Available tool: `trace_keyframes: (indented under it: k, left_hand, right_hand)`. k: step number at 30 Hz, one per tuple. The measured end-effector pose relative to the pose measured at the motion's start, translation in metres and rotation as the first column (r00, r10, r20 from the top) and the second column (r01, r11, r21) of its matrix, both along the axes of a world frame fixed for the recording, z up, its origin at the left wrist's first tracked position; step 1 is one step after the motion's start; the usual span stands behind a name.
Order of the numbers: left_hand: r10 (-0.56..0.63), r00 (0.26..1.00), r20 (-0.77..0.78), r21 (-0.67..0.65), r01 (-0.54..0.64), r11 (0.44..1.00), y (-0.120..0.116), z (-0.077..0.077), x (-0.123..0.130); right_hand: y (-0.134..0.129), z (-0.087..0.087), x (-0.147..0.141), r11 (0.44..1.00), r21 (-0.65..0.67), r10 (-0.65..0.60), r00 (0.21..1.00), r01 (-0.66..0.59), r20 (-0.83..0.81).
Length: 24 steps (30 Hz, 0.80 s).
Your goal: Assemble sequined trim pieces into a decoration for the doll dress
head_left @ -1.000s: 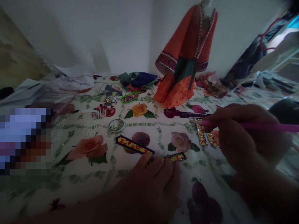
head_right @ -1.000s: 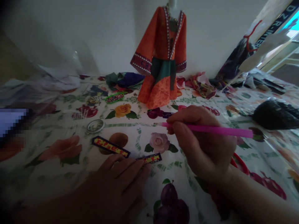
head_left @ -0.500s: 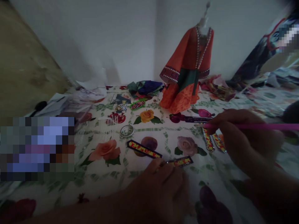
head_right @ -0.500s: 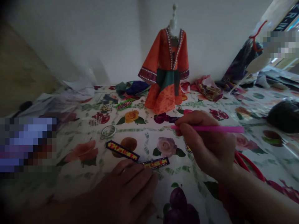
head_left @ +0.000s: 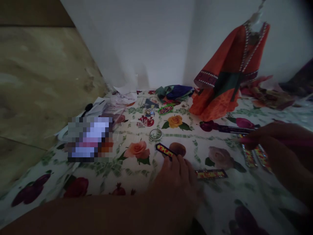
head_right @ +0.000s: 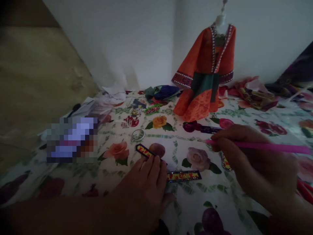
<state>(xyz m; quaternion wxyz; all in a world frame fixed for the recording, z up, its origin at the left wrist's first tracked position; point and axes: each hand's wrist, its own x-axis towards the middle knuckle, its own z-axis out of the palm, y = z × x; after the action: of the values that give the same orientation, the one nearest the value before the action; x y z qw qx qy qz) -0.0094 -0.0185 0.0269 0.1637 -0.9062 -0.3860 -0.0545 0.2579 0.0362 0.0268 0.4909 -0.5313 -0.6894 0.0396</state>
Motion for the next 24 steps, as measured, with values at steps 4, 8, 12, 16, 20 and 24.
trace_keyframes:
  k: [4, 8, 12, 16, 20, 24]
  left_hand:
    - [0.035, 0.999, -0.040, -0.004, -0.035, 0.999, -0.003, 0.004, 0.000]
    - [0.019, 0.999, -0.050, 0.015, -0.018, 1.000, -0.007, 0.005, 0.000]
    - [0.010, 0.999, -0.047, 0.029, -0.008, 1.000, -0.007, 0.007, -0.001]
    - [-0.005, 0.994, -0.112, -0.003, 0.004, 1.000, -0.007, 0.012, -0.001]
    - [-0.010, 0.991, -0.130, -0.051, 0.003, 0.999, -0.008, 0.015, -0.001]
    - [-0.019, 0.995, -0.094, -0.043, 0.015, 0.999, -0.009, 0.011, -0.001]
  right_hand:
    - [0.004, -0.006, 0.003, 0.999, -0.010, -0.031, 0.999, 0.031, -0.009]
    - [0.003, -0.007, 0.003, 0.999, -0.019, -0.045, 0.999, 0.045, -0.027]
    - [0.000, -0.003, 0.000, 0.999, -0.037, -0.014, 1.000, 0.013, -0.026]
    - [-0.003, 0.000, -0.007, 0.999, -0.040, -0.002, 0.998, -0.001, -0.056]
    - [-0.009, 0.007, -0.017, 0.997, -0.083, -0.012, 0.997, 0.006, -0.082]
    - [-0.012, 0.017, -0.027, 0.995, -0.075, 0.055, 0.995, -0.060, -0.079]
